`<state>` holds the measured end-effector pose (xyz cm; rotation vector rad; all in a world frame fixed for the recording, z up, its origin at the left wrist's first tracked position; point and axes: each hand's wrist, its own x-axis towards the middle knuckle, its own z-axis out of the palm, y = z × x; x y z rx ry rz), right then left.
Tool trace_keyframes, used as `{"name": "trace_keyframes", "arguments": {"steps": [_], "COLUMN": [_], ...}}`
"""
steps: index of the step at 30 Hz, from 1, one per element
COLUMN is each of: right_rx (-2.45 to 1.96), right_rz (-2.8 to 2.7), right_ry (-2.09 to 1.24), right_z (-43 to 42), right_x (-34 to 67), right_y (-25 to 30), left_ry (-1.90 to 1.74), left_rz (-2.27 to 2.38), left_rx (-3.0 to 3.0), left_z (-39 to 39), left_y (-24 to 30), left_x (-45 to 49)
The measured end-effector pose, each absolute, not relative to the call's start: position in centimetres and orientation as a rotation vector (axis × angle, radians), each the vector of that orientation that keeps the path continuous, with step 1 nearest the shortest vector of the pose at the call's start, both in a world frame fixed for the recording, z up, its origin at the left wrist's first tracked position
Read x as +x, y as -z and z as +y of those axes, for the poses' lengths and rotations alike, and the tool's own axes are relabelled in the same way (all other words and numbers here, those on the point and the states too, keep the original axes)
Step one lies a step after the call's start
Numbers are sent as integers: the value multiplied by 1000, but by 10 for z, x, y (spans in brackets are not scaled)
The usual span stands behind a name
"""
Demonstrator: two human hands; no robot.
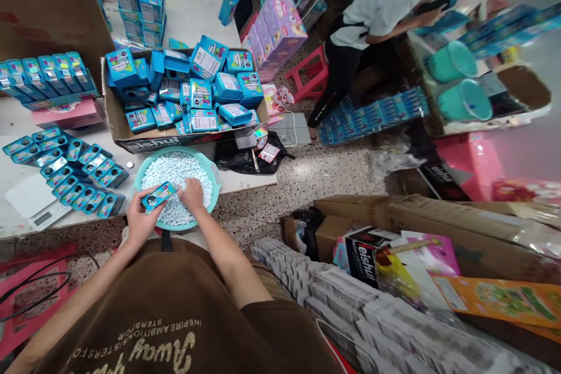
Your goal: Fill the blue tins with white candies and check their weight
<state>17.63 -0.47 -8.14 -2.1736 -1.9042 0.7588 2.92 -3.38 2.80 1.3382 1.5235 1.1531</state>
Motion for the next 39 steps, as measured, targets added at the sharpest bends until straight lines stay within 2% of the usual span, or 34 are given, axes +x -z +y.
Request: {"name": "trace_keyframes", "arguments": {"steps": [9, 21, 31, 39], "right_rx": [-2188, -2175, -2211, -2188], "right_rz": [-2008, -1996, -2006, -1985], "right_ry": [-945, -927, -906, -935], "right_z": [-4, -7, -5, -5], "right_x": [184, 182, 180, 180], "right_y": [85, 88, 89, 90], "left_ry": [-1209, -1051, -740, -670], "left_rz": [1769, 2421, 2316, 2187], "left_rx": [1591, 1092, 1396, 1649], "left_z": [-36, -32, -5, 16], "left_y": [-37, -20, 17, 59], "left_x": [-7, -98, -92, -92]}}
